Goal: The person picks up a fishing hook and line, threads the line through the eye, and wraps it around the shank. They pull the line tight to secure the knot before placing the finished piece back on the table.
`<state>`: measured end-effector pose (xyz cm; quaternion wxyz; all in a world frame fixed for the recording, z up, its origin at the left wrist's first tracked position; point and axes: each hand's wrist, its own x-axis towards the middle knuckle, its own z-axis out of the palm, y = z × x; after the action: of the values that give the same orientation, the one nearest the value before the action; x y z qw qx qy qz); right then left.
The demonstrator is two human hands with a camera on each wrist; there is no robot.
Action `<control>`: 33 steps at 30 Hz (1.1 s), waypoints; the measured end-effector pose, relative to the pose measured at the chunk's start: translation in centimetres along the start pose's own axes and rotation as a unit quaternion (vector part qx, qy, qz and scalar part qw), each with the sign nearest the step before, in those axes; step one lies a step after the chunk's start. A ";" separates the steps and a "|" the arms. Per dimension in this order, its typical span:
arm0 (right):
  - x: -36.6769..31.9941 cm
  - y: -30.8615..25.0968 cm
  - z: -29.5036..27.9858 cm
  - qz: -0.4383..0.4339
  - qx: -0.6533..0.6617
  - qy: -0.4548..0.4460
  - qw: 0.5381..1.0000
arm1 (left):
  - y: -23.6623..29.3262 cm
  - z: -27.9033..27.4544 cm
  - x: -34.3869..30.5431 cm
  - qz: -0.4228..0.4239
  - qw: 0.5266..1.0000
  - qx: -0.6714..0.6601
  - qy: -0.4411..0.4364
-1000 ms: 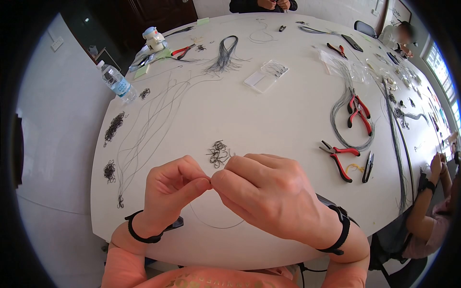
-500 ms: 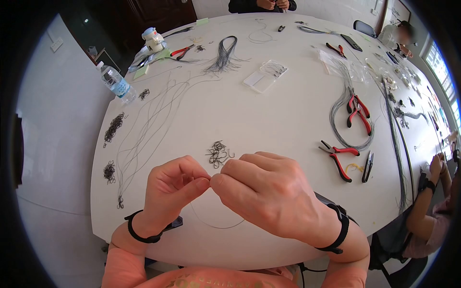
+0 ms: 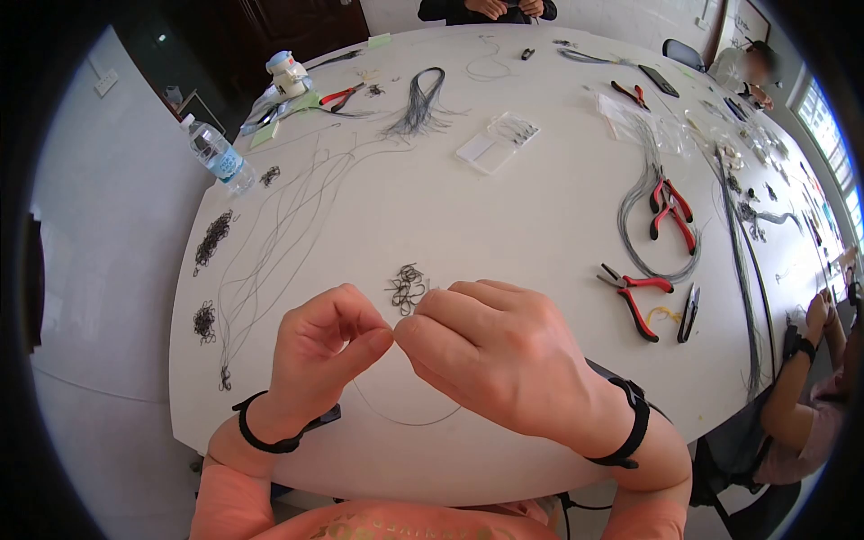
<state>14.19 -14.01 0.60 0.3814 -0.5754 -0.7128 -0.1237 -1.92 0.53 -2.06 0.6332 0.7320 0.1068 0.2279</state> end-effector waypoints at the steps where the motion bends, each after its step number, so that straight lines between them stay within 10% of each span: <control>1: 0.1 0.0 0.1 0.017 0.015 0.005 1.000 | 0.2 0.0 0.0 0.001 1.000 0.000 0.001; 23: 0.4 1.8 -0.4 0.143 0.226 -0.058 0.962 | 1.2 0.1 -0.2 -0.046 0.997 -0.058 0.012; 33: -0.6 -0.5 3.2 0.198 0.263 0.060 0.942 | 0.6 0.3 -0.2 -0.019 0.996 -0.062 0.054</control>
<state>12.43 -12.63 -1.85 0.5779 -0.5757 -0.5675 0.1120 -2.04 0.10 -1.56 0.6745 0.6760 0.1401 0.2614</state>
